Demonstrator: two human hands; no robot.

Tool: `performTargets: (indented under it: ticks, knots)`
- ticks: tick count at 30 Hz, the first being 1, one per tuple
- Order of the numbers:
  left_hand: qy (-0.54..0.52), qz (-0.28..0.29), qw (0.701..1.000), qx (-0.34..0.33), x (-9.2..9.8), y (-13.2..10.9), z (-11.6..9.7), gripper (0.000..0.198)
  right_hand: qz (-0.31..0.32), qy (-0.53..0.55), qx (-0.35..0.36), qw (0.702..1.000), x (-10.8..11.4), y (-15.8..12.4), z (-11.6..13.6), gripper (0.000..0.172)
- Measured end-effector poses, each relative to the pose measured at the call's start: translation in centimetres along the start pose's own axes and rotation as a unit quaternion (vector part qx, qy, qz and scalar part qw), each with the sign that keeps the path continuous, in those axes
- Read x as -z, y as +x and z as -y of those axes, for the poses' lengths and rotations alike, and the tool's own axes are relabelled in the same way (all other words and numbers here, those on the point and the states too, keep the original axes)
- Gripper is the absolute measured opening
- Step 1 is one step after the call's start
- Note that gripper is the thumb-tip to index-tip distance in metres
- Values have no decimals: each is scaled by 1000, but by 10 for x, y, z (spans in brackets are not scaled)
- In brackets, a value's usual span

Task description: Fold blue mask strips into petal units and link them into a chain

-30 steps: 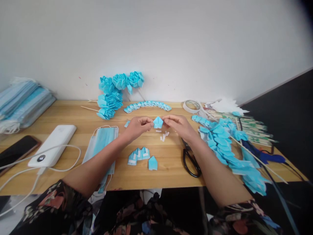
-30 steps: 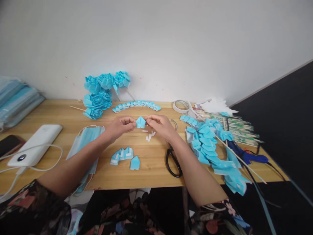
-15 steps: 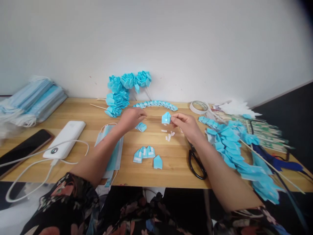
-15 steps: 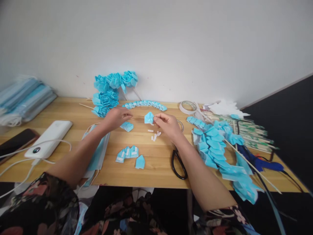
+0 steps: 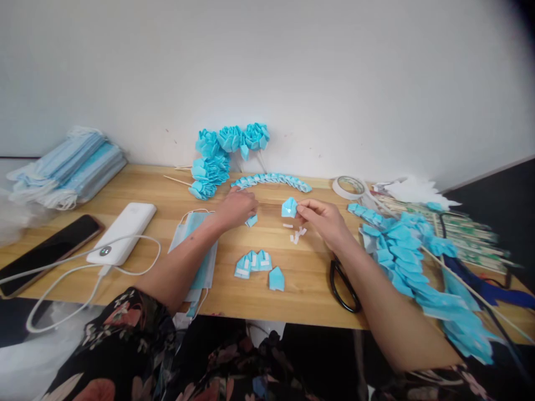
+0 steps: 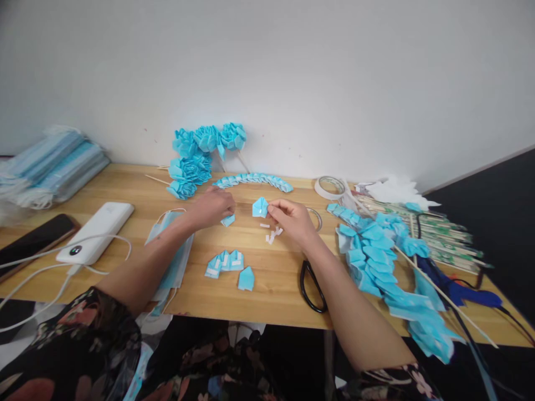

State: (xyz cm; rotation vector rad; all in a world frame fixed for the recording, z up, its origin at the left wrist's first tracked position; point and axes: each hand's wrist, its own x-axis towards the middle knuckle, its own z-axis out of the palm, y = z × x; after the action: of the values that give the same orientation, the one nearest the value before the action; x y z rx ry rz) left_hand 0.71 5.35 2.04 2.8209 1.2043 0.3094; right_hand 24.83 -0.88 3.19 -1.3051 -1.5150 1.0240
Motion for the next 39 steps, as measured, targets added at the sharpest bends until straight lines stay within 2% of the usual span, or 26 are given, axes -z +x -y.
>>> performTargets:
  ticks: [3,6,8,11,16,22,39]
  knots:
    - [-59,-70,995,41,7,1,-7,15,4,7,-7,1000,-1,-1,1,25]
    - [-187,-141,967,100,18,1,-20,9,10,21,-9,1000,-2,-1,3,25]
    - [-263,-163,943,119,23,0,-30,7,16,33,-11,999,-3,-1,4,26]
    - [-317,-178,923,128,24,-1,-42,6,28,48,-19,998,-3,-2,5,26]
    - [-344,-182,914,116,19,-1,-48,5,37,58,-15,998,-3,-4,6,25]
    - [-409,-129,898,95,16,0,-47,18,43,51,-16,998,-2,-4,7,26]
    - [-388,-131,910,60,17,-2,-50,17,52,10,-28,998,-3,-5,8,25]
